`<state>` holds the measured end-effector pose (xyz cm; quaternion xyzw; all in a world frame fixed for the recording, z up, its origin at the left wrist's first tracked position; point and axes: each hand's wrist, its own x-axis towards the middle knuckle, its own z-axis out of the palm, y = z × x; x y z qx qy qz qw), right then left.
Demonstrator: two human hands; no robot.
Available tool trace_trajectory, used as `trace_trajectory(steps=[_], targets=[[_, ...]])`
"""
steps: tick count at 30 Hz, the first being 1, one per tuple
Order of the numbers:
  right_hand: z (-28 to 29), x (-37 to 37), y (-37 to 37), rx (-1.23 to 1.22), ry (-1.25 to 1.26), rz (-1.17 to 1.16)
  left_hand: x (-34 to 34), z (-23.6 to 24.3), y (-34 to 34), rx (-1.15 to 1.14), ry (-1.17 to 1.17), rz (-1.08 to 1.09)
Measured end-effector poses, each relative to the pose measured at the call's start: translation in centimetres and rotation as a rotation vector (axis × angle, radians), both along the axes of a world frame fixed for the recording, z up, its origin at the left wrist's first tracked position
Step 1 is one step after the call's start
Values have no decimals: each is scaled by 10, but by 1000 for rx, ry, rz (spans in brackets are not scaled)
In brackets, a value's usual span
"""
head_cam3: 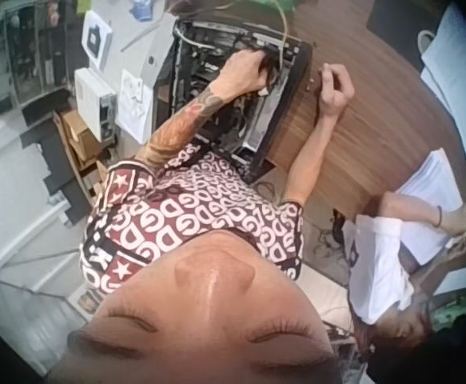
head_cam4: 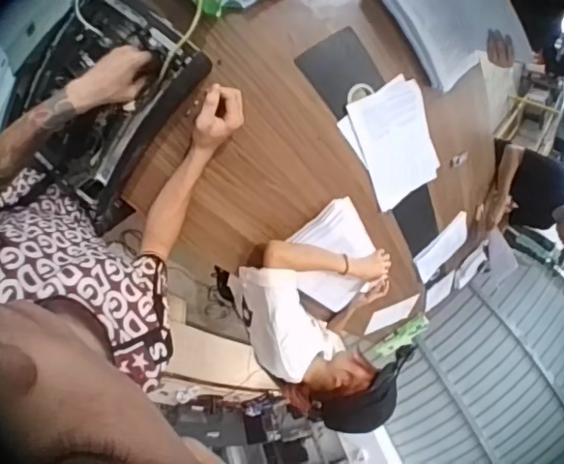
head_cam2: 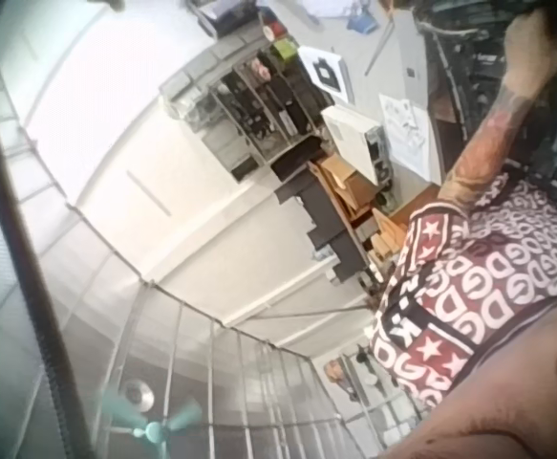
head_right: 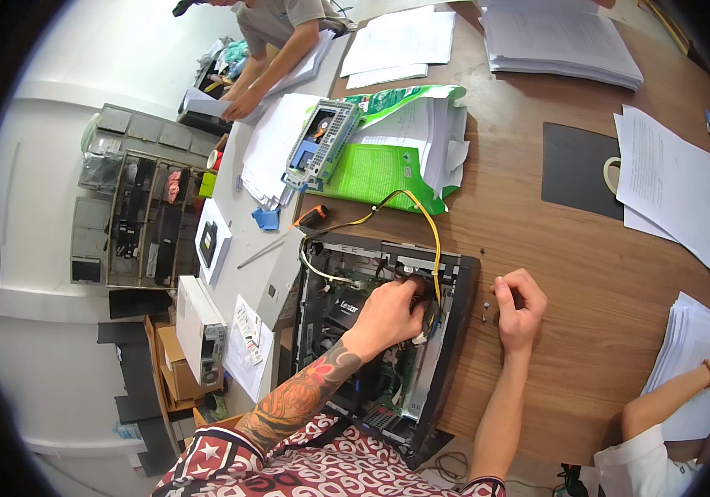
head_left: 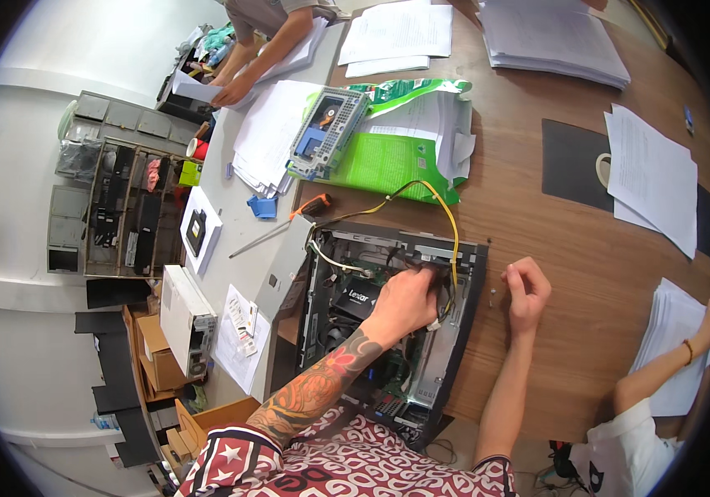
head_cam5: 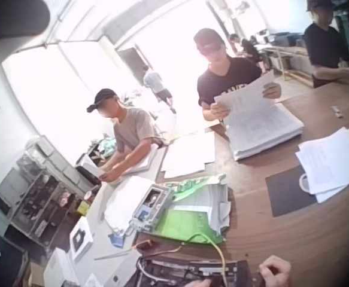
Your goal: The person works on the internal components of an open desktop computer case, using a screwdriver to remove and replace screws, disconnecting and reconnecting internal cables, and handling a storage drive.
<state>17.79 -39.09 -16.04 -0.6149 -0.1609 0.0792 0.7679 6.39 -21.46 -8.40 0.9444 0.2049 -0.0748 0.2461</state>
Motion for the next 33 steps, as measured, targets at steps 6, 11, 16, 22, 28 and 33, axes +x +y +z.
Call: trace_trajectory(steps=[6, 11, 16, 22, 28, 33], targets=[[-3, 0, -1, -13, 3, 8, -11, -15, 2, 60, -28, -15], [-3, -1, 2, -7, -9, 3, -10, -20, 7, 32, -48, -14], [0, 0, 1, -15, 7, 0, -10, -19, 12, 24, -83, -76], [2, -1, 0, -78, 11, 12, -10, -15, 10, -31, -145, -33], [-2, -5, 0, -92, -27, -9, -5, -5, 38, -216, -94, -205], [-7, -8, 12, -127, -139, -31, -5, -13, 67, -470, -142, -409]])
